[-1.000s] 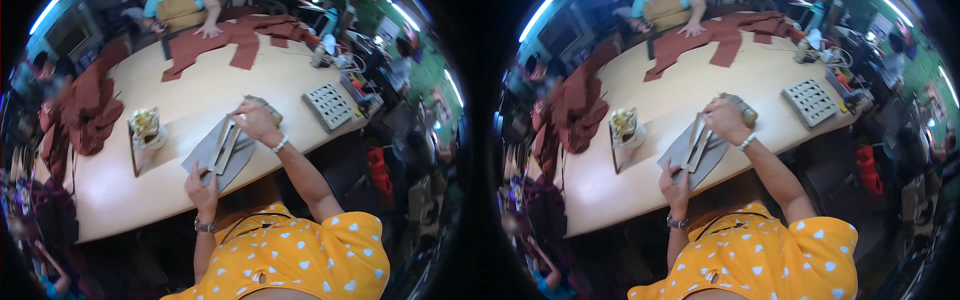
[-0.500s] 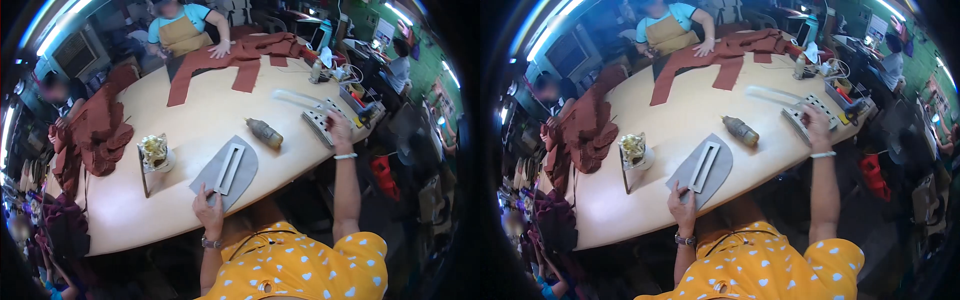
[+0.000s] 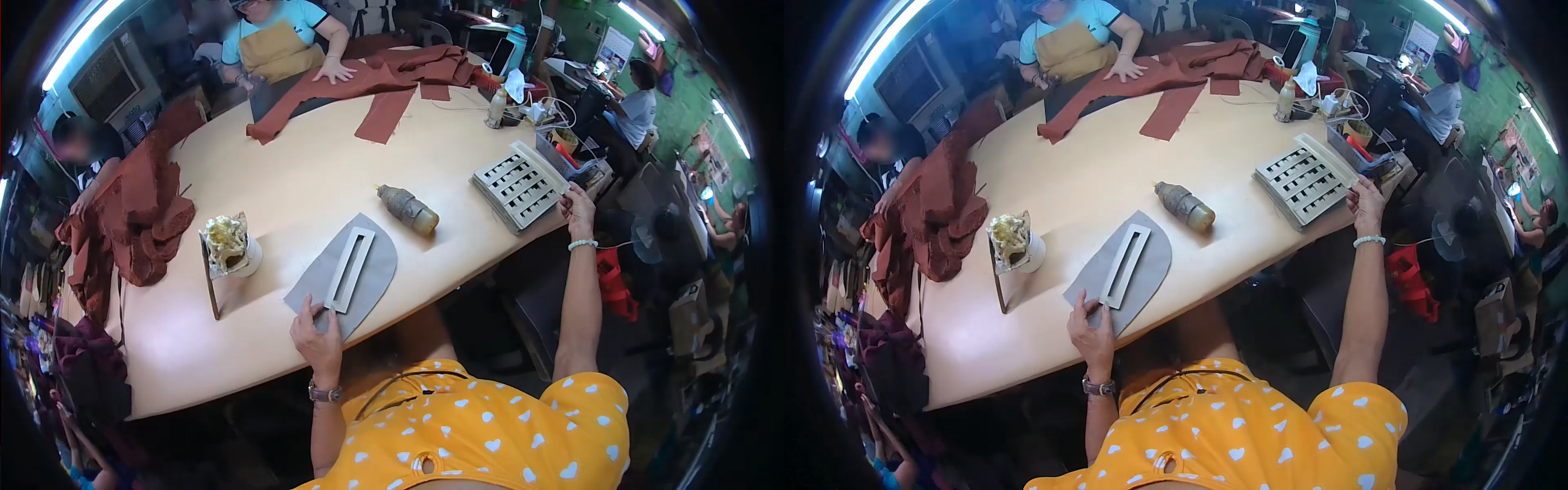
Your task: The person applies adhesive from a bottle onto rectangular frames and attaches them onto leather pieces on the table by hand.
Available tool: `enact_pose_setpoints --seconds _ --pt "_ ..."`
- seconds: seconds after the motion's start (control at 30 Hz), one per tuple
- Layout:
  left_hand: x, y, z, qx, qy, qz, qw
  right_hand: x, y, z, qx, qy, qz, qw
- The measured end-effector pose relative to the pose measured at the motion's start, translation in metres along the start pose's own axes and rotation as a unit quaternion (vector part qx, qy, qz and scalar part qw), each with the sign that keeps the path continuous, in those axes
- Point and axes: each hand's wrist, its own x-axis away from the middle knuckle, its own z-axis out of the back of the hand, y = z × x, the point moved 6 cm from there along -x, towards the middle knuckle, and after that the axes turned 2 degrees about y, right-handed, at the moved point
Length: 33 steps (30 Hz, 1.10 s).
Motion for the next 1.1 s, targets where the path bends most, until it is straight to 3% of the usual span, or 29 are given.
enact_pose_setpoints --seconds 0.1,0.33,0.43,0.53,0.67,0.7,0.73,0.77,0.83,0.87,0.97,1.0,1.1 --pt "-0.003 0.003 0.0 -0.004 0.006 0.002 1.0 -0.01 0.013 0.003 0.031 0.022 -0.027 0.999" --pt "-0.002 0.004 -0.001 -0.017 0.001 0.003 1.0 -0.013 0.021 0.002 0.054 0.052 0.0 0.997" --pt "-0.001 0.002 -0.002 -0.018 0.0 0.004 1.0 -0.015 0.017 0.007 0.125 0.041 0.022 0.991" --pt "-0.002 0.004 -0.001 -0.014 0.006 -0.004 1.0 -0.018 0.003 0.012 0.363 0.139 0.228 0.893" --pt "-0.003 0.004 0.001 -0.01 0.002 0.007 1.0 0.083 -0.035 -0.062 0.442 0.067 0.279 0.85" --pt "-0.003 0.002 -0.001 -0.01 0.004 0.006 1.0 0.098 -0.017 -0.088 0.319 -0.029 0.37 0.872" --pt "-0.003 0.001 -0.001 -0.01 0.006 0.005 1.0 0.126 -0.002 -0.121 0.32 -0.106 0.281 0.899" --pt "-0.003 0.002 -0.001 -0.01 0.004 0.006 1.0 0.165 -0.004 -0.155 0.291 -0.155 0.38 0.865" --pt "-0.004 0.005 0.001 -0.009 0.0 0.006 1.0 0.211 0.011 -0.2 0.341 -0.233 0.34 0.845" --pt "-0.004 0.004 0.001 -0.013 -0.004 0.002 1.0 0.216 0.028 -0.212 0.379 -0.216 0.388 0.812" --pt "-0.005 0.007 0.003 0.001 -0.018 -0.002 1.0 0.221 0.059 -0.225 0.438 -0.231 0.287 0.82" --pt "-0.004 0.007 0.004 -0.004 -0.017 -0.005 1.0 0.222 0.06 -0.226 0.402 -0.231 0.313 0.829" --pt "-0.005 0.009 0.004 -0.017 -0.021 -0.015 1.0 0.215 0.061 -0.222 0.24 -0.248 0.245 0.906"
